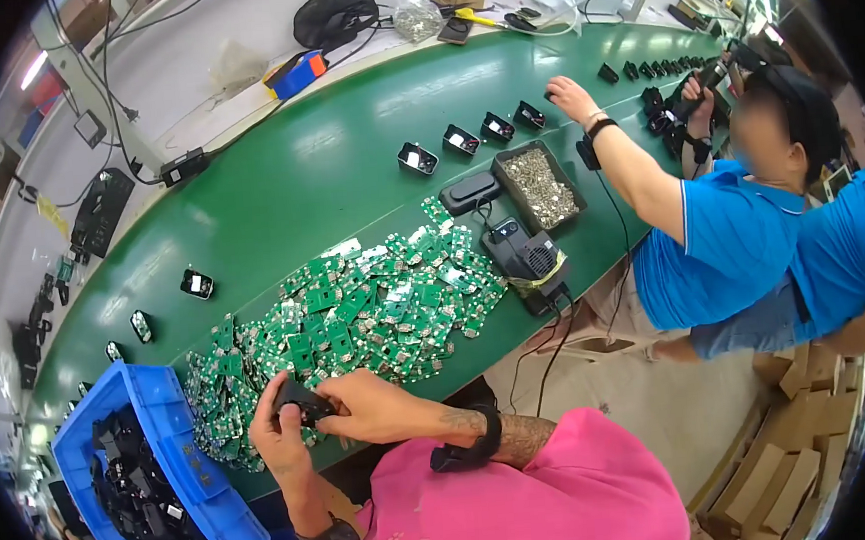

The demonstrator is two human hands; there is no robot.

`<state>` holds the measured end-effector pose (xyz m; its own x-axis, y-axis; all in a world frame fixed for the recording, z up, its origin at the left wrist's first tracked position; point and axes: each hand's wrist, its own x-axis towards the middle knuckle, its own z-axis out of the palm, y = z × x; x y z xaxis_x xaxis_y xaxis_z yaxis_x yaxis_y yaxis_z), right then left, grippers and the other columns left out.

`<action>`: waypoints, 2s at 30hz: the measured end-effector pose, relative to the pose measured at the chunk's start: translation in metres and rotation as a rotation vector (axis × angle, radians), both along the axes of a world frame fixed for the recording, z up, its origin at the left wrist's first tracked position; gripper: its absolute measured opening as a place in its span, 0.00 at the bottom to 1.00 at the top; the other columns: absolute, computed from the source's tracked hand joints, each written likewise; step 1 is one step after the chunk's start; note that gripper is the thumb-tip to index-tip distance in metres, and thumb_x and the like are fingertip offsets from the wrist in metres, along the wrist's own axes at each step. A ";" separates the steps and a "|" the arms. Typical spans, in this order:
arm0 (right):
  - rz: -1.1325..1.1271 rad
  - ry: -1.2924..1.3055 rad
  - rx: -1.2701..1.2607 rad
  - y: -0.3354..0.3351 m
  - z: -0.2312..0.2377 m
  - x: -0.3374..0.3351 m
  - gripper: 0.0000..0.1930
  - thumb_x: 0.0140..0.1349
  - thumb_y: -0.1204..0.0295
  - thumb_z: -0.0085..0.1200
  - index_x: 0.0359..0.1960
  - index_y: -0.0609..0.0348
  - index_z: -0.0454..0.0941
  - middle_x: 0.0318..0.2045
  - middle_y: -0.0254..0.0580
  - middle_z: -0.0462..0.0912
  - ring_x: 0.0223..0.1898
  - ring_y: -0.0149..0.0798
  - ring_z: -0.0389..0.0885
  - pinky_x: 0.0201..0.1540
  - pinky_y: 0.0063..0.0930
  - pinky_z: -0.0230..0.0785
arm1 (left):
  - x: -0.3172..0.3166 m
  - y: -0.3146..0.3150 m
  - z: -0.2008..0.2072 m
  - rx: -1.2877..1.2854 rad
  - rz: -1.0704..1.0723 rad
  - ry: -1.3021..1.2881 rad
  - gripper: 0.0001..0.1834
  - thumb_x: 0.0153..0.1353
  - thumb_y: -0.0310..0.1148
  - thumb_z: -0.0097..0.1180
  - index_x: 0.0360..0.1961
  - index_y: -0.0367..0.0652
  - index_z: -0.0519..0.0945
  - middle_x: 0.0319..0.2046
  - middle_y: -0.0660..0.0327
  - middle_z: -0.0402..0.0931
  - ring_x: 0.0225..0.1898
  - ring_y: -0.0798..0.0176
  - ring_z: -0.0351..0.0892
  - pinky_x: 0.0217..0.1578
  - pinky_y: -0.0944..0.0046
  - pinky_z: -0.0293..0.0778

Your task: The person picks up a black plastic housing and a green circuit board, fits the board into the housing by hand, and presses them together. They then place the assembled unit onto the green workbench and repeat the process.

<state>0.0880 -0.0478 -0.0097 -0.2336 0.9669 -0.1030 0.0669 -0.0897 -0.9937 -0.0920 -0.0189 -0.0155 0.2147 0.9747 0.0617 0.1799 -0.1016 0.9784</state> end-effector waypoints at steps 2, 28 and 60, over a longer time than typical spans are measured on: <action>0.024 -0.075 0.015 -0.001 0.001 0.010 0.16 0.57 0.65 0.64 0.33 0.68 0.78 0.20 0.47 0.80 0.21 0.39 0.80 0.26 0.34 0.70 | 0.007 -0.003 -0.001 0.004 -0.026 -0.031 0.23 0.63 0.33 0.57 0.56 0.31 0.75 0.46 0.52 0.80 0.45 0.63 0.80 0.47 0.65 0.75; -0.174 -0.163 0.200 -0.010 0.010 0.064 0.19 0.51 0.61 0.71 0.23 0.63 0.75 0.15 0.41 0.79 0.17 0.36 0.79 0.21 0.28 0.69 | 0.065 0.024 0.000 -0.273 -0.131 0.138 0.30 0.75 0.49 0.39 0.36 0.32 0.83 0.28 0.60 0.82 0.29 0.70 0.79 0.31 0.69 0.74; -0.175 -0.168 0.216 -0.019 0.043 0.060 0.16 0.52 0.67 0.71 0.23 0.65 0.75 0.17 0.39 0.80 0.17 0.27 0.78 0.20 0.22 0.66 | 0.080 0.009 0.035 -0.164 -0.097 -0.139 0.26 0.69 0.50 0.51 0.47 0.35 0.82 0.31 0.64 0.77 0.26 0.73 0.68 0.28 0.67 0.69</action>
<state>0.1483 -0.0664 0.0330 -0.0592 0.9945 0.0860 0.2342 0.0975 -0.9673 -0.0125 -0.0100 0.0196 0.3081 0.9495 -0.0599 0.0393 0.0502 0.9980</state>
